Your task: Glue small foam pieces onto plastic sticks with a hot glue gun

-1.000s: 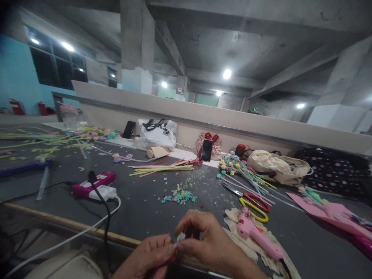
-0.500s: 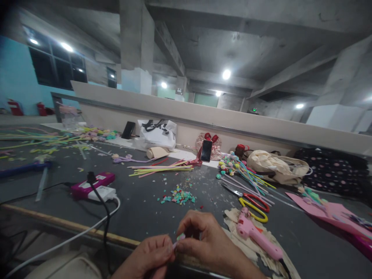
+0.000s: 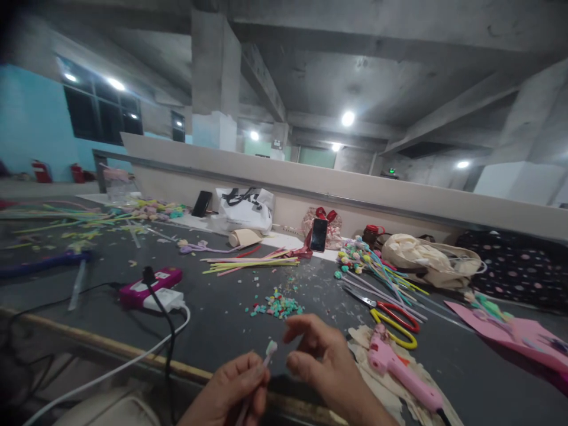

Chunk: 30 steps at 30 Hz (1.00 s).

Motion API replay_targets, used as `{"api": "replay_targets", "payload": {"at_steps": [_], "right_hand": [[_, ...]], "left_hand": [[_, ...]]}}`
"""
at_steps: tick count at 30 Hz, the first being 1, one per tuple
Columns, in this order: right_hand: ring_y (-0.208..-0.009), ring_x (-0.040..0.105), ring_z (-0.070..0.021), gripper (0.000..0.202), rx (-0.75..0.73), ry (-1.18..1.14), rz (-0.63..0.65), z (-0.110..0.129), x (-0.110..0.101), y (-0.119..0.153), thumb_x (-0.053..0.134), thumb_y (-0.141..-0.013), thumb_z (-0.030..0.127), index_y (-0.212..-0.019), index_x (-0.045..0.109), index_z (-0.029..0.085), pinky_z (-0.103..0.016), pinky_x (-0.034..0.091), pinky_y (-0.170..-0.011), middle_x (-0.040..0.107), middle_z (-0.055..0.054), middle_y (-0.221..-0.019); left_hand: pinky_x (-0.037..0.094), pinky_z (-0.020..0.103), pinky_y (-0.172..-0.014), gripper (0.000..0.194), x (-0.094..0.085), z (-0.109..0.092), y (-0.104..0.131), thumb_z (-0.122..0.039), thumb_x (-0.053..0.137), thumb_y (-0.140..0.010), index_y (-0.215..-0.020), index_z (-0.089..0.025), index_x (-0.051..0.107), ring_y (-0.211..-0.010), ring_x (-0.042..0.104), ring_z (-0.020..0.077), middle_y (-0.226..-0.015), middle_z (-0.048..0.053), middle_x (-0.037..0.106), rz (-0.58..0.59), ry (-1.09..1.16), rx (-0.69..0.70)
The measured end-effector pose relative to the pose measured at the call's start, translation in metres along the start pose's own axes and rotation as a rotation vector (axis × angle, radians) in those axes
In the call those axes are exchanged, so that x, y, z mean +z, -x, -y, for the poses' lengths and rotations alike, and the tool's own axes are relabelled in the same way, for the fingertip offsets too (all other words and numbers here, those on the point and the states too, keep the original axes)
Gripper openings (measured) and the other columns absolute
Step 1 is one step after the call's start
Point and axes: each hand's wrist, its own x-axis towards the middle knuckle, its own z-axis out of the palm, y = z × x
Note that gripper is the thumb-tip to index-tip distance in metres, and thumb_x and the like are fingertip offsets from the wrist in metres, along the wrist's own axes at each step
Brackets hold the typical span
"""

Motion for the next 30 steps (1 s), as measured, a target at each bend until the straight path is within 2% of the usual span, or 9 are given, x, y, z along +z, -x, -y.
{"api": "replay_targets", "payload": {"at_steps": [2, 5, 9, 13, 18, 21, 24, 30], "right_hand": [[-0.050, 0.049, -0.0077, 0.020, 0.066, -0.096, -0.086, -0.008, 0.007, 0.001, 0.054, -0.071, 0.031, -0.086, 0.054, 0.019, -0.017, 0.036, -0.041, 0.058, 0.000, -0.076], [-0.043, 0.047, -0.0062, 0.019, 0.102, -0.241, -0.086, -0.023, 0.029, 0.001, 0.058, -0.067, 0.035, -0.073, 0.056, 0.017, -0.016, 0.034, -0.040, 0.056, 0.002, -0.062], [-0.053, 0.052, -0.0107, 0.025, 0.057, -0.485, -0.033, -0.030, 0.064, -0.006, 0.062, -0.061, 0.040, -0.068, 0.059, 0.016, -0.021, 0.039, -0.049, 0.058, 0.000, -0.061], [-0.055, 0.050, -0.0100, 0.027, 0.044, -0.626, -0.008, -0.031, 0.081, -0.016, 0.064, -0.060, 0.040, -0.067, 0.057, 0.015, -0.021, 0.038, -0.053, 0.054, 0.001, -0.062], [-0.045, 0.045, -0.0076, 0.032, 0.084, -0.505, -0.073, -0.042, 0.084, -0.019, 0.062, -0.061, 0.043, -0.058, 0.051, 0.013, -0.019, 0.033, -0.045, 0.052, 0.002, -0.051], [-0.041, 0.042, -0.0065, 0.034, 0.095, -0.408, -0.089, -0.043, 0.084, -0.015, 0.059, -0.062, 0.046, -0.058, 0.050, 0.013, -0.018, 0.030, -0.042, 0.052, 0.002, -0.048], [-0.039, 0.038, -0.0056, 0.034, 0.080, -0.370, -0.087, -0.038, 0.085, -0.013, 0.058, -0.062, 0.047, -0.057, 0.048, 0.015, -0.017, 0.028, -0.040, 0.047, 0.005, -0.045], [-0.043, 0.040, -0.0071, 0.032, 0.062, -0.231, -0.135, -0.043, 0.083, -0.010, 0.056, -0.064, 0.045, -0.055, 0.048, 0.015, -0.017, 0.031, -0.041, 0.045, 0.005, -0.046]], "left_hand": [[0.028, 0.014, -0.035, 0.028, 0.001, -0.004, 0.001, -0.039, 0.065, -0.055, -0.057, -0.014, 0.055, -0.034, 0.041, 0.0031, -0.050, -0.003, 0.056, -0.118, 0.050, 0.054], [0.037, 0.017, -0.043, 0.025, 0.004, -0.009, 0.004, -0.032, 0.068, -0.053, -0.067, -0.013, 0.061, -0.044, 0.049, 0.0060, -0.062, 0.000, 0.060, -0.202, 0.187, 0.126], [0.041, 0.024, -0.053, 0.023, 0.006, -0.013, 0.009, -0.027, 0.068, -0.056, -0.074, -0.014, 0.062, -0.053, 0.057, 0.0132, -0.063, 0.003, 0.062, -0.163, 0.385, 0.159], [0.041, 0.022, -0.058, 0.019, 0.002, -0.013, 0.009, -0.023, 0.067, -0.058, -0.073, -0.013, 0.063, -0.057, 0.057, 0.0122, -0.061, 0.002, 0.062, -0.125, 0.421, 0.216], [0.039, 0.021, -0.050, 0.023, -0.006, -0.007, -0.001, -0.029, 0.068, -0.056, -0.071, -0.014, 0.060, -0.050, 0.056, 0.0120, -0.057, 0.002, 0.061, -0.112, 0.429, 0.232], [0.039, 0.021, -0.048, 0.030, -0.009, -0.004, -0.005, -0.027, 0.071, -0.049, -0.073, -0.016, 0.058, -0.048, 0.056, 0.0120, -0.062, 0.003, 0.063, -0.211, 0.384, 0.262], [0.039, 0.021, -0.049, 0.030, -0.010, -0.004, -0.007, -0.023, 0.074, -0.043, -0.066, -0.015, 0.058, -0.049, 0.056, 0.0116, -0.061, 0.003, 0.064, -0.319, 0.305, 0.307], [0.039, 0.021, -0.050, 0.025, -0.010, -0.007, -0.004, -0.028, 0.073, -0.043, -0.056, -0.013, 0.058, -0.048, 0.054, 0.0118, -0.054, 0.002, 0.063, -0.379, 0.153, 0.329]]}}
